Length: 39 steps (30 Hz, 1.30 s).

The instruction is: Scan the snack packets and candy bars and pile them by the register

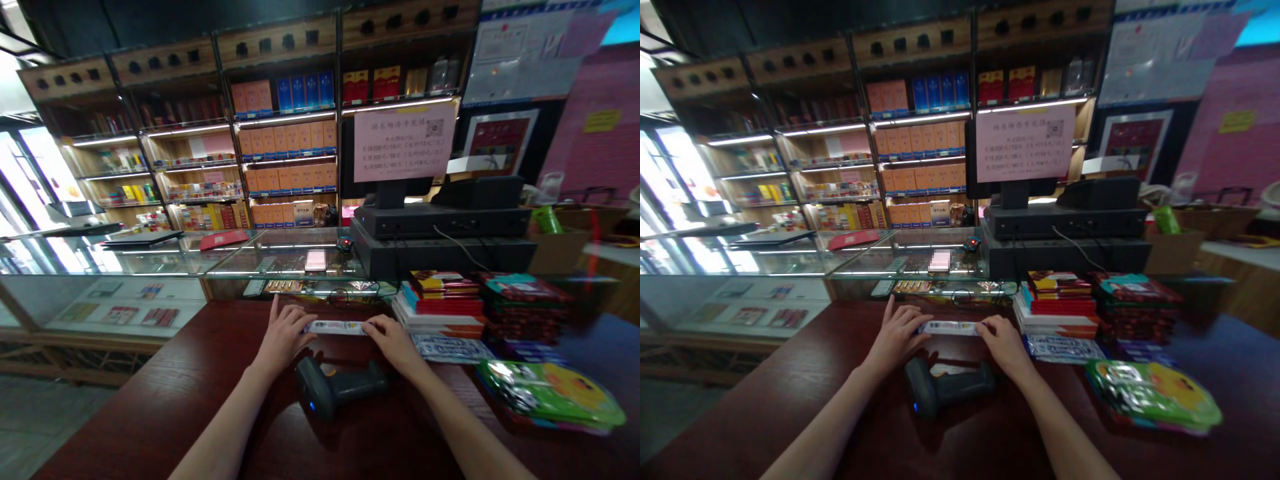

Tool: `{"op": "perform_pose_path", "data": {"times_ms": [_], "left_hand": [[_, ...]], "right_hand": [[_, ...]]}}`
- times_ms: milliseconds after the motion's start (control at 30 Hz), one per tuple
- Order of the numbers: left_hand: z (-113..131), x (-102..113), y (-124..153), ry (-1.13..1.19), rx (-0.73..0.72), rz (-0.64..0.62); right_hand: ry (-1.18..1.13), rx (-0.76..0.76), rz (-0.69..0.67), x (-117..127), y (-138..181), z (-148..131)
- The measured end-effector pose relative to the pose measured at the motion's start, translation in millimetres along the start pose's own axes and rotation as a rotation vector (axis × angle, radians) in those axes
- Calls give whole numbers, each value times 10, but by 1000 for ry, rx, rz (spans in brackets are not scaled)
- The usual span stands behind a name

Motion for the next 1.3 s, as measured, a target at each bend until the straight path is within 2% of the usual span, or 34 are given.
{"op": "perform_pose_path", "data": {"times_ms": [333, 533, 600, 700, 800, 900, 1033, 1300], "left_hand": [[35, -8, 54, -48, -41, 50], [1, 1, 79, -65, -15, 93], [-21, -6, 90, -83, -1, 101], [-58, -20, 107, -116, 17, 105], [-88, -17, 118, -122, 34, 113], [-106, -3, 121, -117, 47, 124], [-116, -1, 125, -120, 57, 123], [-143, -21, 136, -121, 74, 110]], "right_hand": [[58, -41, -77, -83, 29, 140], [123, 36, -26, -21, 72, -46], [155, 81, -66, -42, 117, -191], [175, 157, -196, -114, 246, -436], [182, 217, -395, -224, 457, -612], [187, 230, -544, -317, 667, -659], [219, 251, -578, -413, 794, -638], [254, 347, -562, -574, 827, -652]]}}
Point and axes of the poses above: each hand's wrist, its own y-axis away from the middle knuckle, its own x-axis out of the back of the hand, z = x × y, the point moved 8 cm from there along -y, towards the middle knuckle, and after that the axes turned 13 degrees about -y, right-handed, at the moved point
